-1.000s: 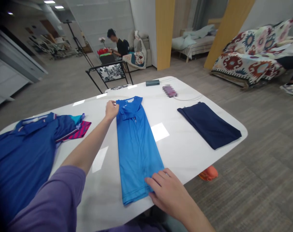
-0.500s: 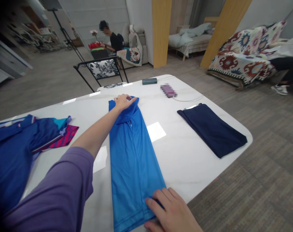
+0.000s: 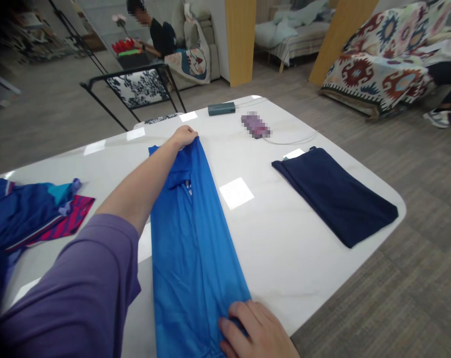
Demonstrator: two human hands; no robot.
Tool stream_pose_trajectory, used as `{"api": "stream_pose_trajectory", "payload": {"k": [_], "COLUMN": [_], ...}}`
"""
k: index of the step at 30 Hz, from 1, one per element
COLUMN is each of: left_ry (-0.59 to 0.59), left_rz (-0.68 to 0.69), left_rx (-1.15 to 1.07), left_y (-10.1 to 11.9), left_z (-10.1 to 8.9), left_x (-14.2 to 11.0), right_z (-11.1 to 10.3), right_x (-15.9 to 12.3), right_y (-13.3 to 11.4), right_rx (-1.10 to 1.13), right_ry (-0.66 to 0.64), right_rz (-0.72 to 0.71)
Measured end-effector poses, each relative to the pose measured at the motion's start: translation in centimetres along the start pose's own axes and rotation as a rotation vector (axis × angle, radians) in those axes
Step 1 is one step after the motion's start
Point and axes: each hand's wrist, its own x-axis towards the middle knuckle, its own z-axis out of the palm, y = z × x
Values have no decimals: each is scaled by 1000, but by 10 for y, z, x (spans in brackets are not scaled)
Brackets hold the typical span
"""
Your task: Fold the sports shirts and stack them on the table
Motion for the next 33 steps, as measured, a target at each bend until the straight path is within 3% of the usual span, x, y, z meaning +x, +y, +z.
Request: {"api": "stream_pose_trajectory", "payload": {"k": [4,8,11,14,27,29,31,33], "left_ry": [73,173,117,49,62,162,238,176], "left_rz": [7,11,-102,-180,-190,-108,75,242], "left_rx": [134,226,268,282,310,309,285,264], "left_y": [-10,-42,-73,-89,-82,-77,-68,-59], "left_z": [-12,-41,-63,-73,-95,-89,-77,-62], "left_x": [-32,-91,-132,-158,-162,-178,-198,-217], "right_z": [-2,-13,-23,-29,-38,-39,-40,-41], "right_x": [1,0,-1,-3,-14,-13,-12,-12], "right_y": [-1,-7,-16,-26,-42,-41,-36,-30], "right_rx": [12,31,37,29,12,4,-23,-91], "right_ry": [24,-8,-60,-113,-131,-134,-121,-101], "right_rz": [17,18,-2,-46,-26,-36,-41,-52]}}
